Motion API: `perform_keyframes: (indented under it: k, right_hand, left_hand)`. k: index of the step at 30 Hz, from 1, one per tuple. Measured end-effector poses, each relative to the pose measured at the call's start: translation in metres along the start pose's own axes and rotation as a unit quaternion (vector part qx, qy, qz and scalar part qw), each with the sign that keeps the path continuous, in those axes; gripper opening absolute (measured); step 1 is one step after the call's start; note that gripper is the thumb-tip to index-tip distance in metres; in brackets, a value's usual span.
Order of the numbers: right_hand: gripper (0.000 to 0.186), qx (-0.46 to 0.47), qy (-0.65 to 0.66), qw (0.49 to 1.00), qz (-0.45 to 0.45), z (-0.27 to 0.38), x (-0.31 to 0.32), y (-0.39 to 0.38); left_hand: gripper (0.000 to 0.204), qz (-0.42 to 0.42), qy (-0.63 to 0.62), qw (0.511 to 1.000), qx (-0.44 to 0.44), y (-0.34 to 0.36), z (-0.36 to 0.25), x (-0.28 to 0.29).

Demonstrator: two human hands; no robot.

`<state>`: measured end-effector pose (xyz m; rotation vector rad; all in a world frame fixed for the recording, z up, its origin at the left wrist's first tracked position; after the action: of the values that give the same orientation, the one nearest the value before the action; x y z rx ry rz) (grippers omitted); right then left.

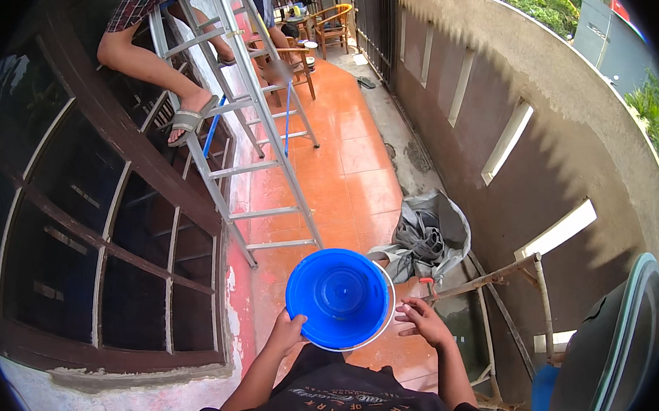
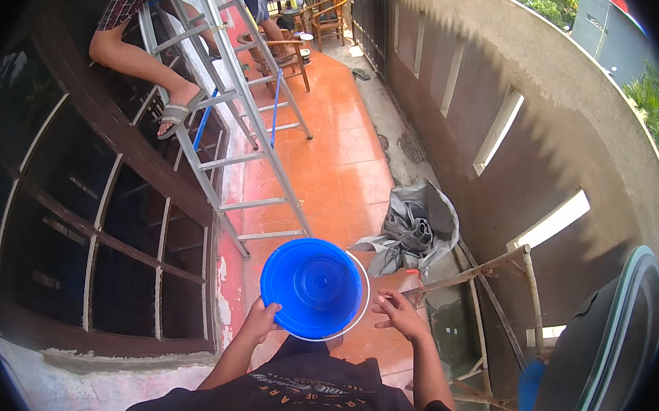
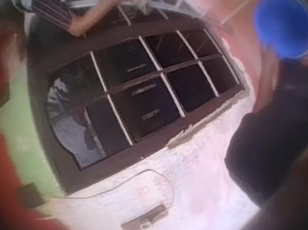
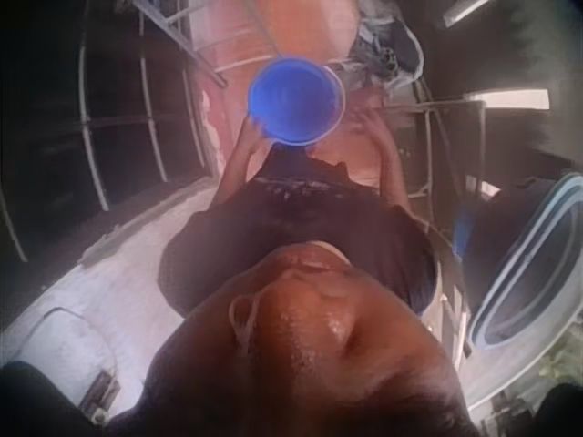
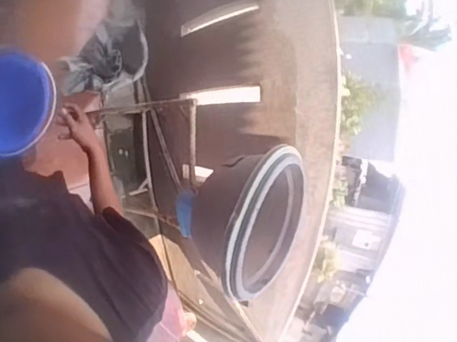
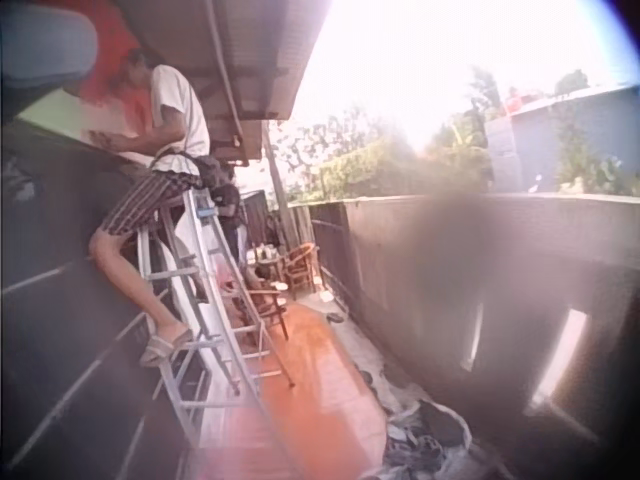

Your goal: The person fills a blue bucket with water, then scoops white paint from a can into the bucket. They stir the mixture with a trowel and later with a paintbrush, preparing a paint mixture on a tiled balcony.

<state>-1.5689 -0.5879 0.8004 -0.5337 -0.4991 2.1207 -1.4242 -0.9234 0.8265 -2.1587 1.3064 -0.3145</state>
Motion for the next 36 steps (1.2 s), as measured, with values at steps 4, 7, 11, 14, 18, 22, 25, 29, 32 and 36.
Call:
perform_keyframes:
  k: [4,7,11,14,18,22,25,29,32,36]
  right_hand:
    - [0.045,-0.058,-0.338,0.895,-0.284,-0.025,0.091,0.049]
    - [0.045,-0.194,-0.420,0.829,-0.315,-0.074,0.148,0.039]
    - [0.040,-0.349,-0.281,0.844,-0.294,-0.129,0.190,0.064]
    - [0.042,-0.370,-0.292,0.851,-0.234,-0.108,0.204,0.156]
    - [0.042,-0.223,-0.377,0.869,-0.229,0.049,0.211,0.361]
    - [0.047,-0.030,-0.380,0.899,-0.215,0.296,0.177,0.574]
    - [0.044,0.085,-0.396,0.905,-0.128,0.464,0.142,0.687]
    - [0.037,0.217,-0.307,0.927,-0.013,0.578,0.145,0.819]
    - [0.036,0.127,-0.114,0.985,-0.024,0.561,0.211,0.916]
    - [0.023,-0.158,-0.004,0.926,-0.343,0.442,0.312,0.940]
  left_hand:
    - [0.048,0.004,-0.053,0.998,0.017,0.135,-0.099,-0.023]
    - [0.048,0.017,-0.063,0.998,0.004,0.241,-0.165,-0.055]
    - [0.049,0.026,-0.080,0.996,-0.018,0.367,-0.240,-0.095]
    - [0.047,0.000,-0.060,0.998,-0.035,0.447,-0.293,-0.104]
    - [0.043,-0.037,-0.029,0.999,-0.023,0.535,-0.365,-0.095]
    - [0.042,-0.087,-0.041,0.995,-0.020,0.623,-0.416,-0.095]
    - [0.043,-0.118,-0.067,0.991,-0.001,0.697,-0.436,-0.098]
    - [0.032,-0.139,-0.126,0.981,0.051,0.826,-0.469,-0.113]
    - [0.028,-0.109,-0.118,0.980,0.116,0.930,-0.520,-0.126]
    - [0.036,-0.067,-0.066,0.989,0.116,1.062,-0.630,-0.157]
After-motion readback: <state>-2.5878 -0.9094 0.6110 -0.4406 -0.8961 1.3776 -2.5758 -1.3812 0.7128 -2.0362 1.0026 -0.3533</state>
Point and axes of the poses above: each hand's wrist, its own y-axis towards the middle knuckle, its own x-axis out of the back of the hand, z = x × y, the point moved 1 cm from there along y, towards the middle knuckle, and after that the axes turned 5 degrees about -y, right-handed, at the moved point
